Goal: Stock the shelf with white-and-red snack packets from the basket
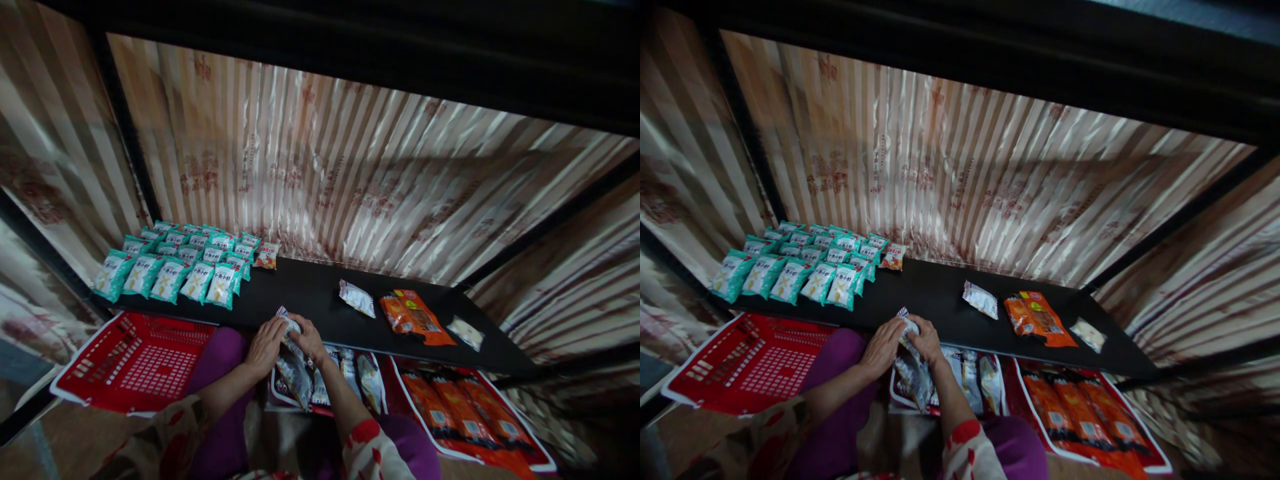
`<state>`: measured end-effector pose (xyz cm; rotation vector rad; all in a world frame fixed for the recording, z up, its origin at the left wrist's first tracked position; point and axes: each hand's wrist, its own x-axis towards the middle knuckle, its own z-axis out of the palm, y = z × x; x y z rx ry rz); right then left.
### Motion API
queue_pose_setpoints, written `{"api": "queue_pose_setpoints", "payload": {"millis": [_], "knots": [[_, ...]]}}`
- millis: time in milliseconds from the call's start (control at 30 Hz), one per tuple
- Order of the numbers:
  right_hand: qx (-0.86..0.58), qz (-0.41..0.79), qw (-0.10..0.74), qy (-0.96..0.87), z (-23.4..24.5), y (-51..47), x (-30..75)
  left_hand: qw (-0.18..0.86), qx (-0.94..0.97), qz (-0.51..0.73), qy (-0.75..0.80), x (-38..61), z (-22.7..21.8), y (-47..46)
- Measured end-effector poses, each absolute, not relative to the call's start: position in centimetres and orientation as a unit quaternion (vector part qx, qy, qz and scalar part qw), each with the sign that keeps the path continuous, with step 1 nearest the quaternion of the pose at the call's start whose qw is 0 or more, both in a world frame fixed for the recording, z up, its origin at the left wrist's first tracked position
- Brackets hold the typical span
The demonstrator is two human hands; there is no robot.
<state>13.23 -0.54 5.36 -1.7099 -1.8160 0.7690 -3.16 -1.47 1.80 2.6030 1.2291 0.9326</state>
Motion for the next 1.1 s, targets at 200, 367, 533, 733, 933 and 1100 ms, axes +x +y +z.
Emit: {"api": "queue_pose_setpoints", "payload": {"millis": [200,367,533,733,933,1100], "knots": [[-0.630,0.281,0.272,-0.671,5.2,-0.5,13.4,0.148,0.860,0.281,0.399,-3.6,1.4,-0.2],[-0.633,0.274,0.278,-0.669,4.8,-0.3,13.4,0.179,0.864,0.280,0.379,-4.1,0.9,0.4],[-0.631,0.272,0.276,-0.672,4.4,-0.1,13.4,0.200,0.862,0.282,0.371,-4.6,0.8,0.5],[-0.634,0.212,0.261,-0.697,4.2,-0.7,13.0,0.216,0.860,0.271,0.374,-4.8,0.5,0.6],[-0.655,0.163,0.252,-0.694,4.1,-1.5,12.5,0.210,0.858,0.289,0.369,-4.9,0.6,0.5],[-0.658,0.151,0.238,-0.698,4.3,-2.0,12.2,0.216,0.849,0.302,0.375,-4.9,1.1,0.3]]}}
